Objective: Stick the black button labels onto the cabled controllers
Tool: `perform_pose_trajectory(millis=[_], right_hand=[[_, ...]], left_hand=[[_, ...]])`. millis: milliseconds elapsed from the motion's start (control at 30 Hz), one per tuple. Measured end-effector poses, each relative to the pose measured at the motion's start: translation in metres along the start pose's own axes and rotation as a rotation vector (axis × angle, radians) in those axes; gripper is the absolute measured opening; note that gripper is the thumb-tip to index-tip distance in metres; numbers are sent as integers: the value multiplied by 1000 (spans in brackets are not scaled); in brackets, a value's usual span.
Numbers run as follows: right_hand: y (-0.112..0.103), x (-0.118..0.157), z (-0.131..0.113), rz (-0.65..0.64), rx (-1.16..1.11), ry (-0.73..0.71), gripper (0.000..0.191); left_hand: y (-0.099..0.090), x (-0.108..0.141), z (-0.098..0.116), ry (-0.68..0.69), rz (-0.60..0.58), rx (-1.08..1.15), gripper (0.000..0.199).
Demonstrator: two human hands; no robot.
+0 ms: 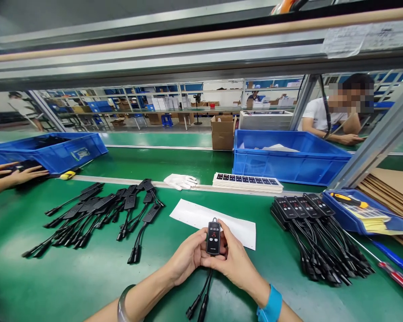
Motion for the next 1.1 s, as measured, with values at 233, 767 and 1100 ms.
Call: perform_pose_trajectory(millis=[233,767,1100], right_hand=[[-9,-4,-9,67,51,-95,48],[-50,4,-65,374,733,-348,46],[-225,19,-83,704,1528,121,34]], left_hand=[[-4,-4,-8,28,31,-138,49],[-6,0,25,234,-19,-663,51],[-25,-4,26,228,68,-1901,53]])
Point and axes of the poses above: each hand's wrist, its own x-axis away from the middle knuckle, its own y-axis out of the palm, z = x × y, the point moved 10 cm from there along -x, towards the middle knuckle, and after that the axes turned 4 degrees about -x, right-handed, at the moved point
